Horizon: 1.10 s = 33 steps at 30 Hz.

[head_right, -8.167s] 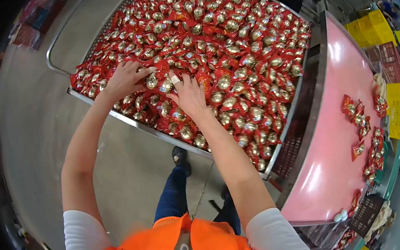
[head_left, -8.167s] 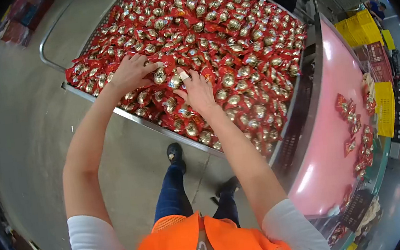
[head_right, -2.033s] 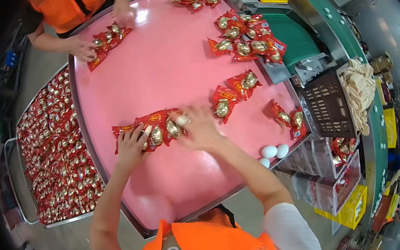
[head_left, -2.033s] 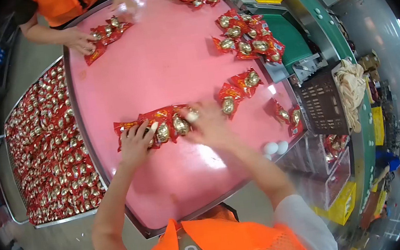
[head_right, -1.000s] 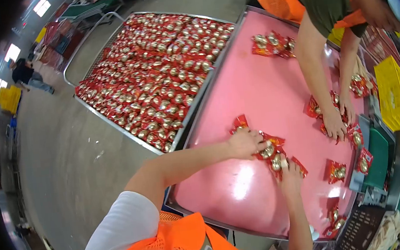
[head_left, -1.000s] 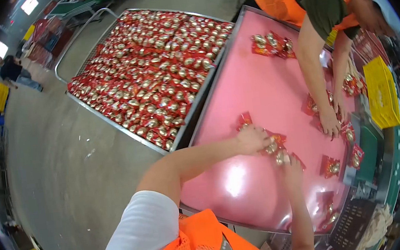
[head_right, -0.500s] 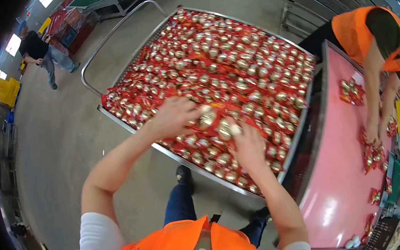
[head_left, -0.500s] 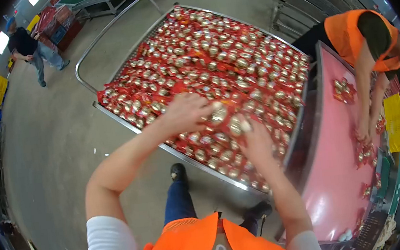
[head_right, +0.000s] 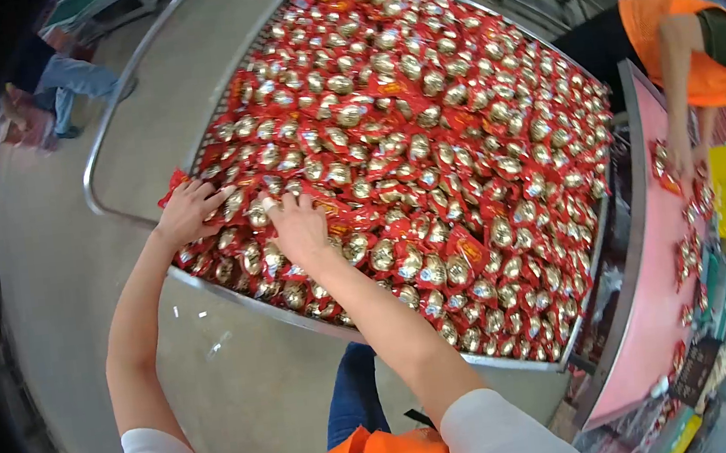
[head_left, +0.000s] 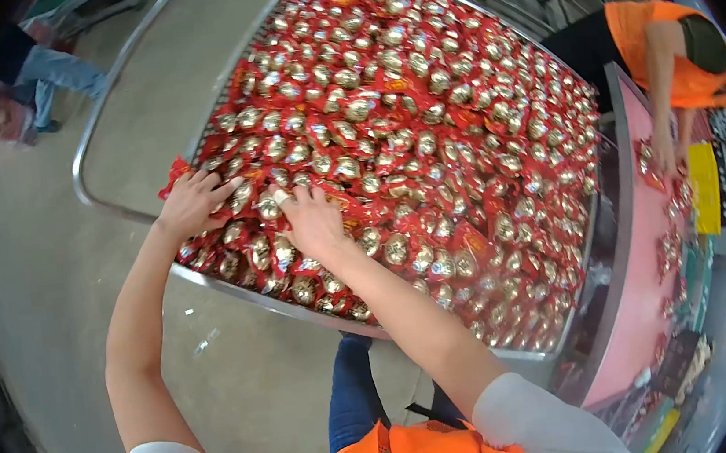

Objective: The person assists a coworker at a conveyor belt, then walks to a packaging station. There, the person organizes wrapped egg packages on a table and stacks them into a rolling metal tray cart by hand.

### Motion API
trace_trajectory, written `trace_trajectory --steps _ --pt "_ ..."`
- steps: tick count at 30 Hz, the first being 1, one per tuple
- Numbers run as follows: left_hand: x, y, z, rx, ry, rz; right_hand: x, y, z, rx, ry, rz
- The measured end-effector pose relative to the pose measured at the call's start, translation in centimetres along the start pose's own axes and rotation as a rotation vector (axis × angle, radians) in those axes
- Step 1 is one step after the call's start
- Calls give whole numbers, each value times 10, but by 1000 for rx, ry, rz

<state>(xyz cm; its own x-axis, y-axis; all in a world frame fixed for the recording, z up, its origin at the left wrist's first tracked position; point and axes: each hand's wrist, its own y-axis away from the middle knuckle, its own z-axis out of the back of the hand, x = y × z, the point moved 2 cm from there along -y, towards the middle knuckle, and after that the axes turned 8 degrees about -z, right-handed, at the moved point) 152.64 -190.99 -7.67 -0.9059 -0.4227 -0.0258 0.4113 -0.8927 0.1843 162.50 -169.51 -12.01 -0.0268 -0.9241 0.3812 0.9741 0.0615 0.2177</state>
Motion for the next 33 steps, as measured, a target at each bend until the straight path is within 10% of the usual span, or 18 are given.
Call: trace_trajectory --steps 6,12,20,24,33 --pt "5 -18 -5 -206 21 -171 -2 -1 11 149 94 9" --pt "1 -25 -24 -56 321 73 6 -3 -15 -83 -38 -54" --pt "0 -23 -27 8 188 72 7 5 -8 118 -178 -63" --pt "-12 -16 -19 -2 40 70 -4 28 6 -198 -349 194" --pt "-245 -154 59 -365 434 -29 -300 209 143 -397 119 -261"
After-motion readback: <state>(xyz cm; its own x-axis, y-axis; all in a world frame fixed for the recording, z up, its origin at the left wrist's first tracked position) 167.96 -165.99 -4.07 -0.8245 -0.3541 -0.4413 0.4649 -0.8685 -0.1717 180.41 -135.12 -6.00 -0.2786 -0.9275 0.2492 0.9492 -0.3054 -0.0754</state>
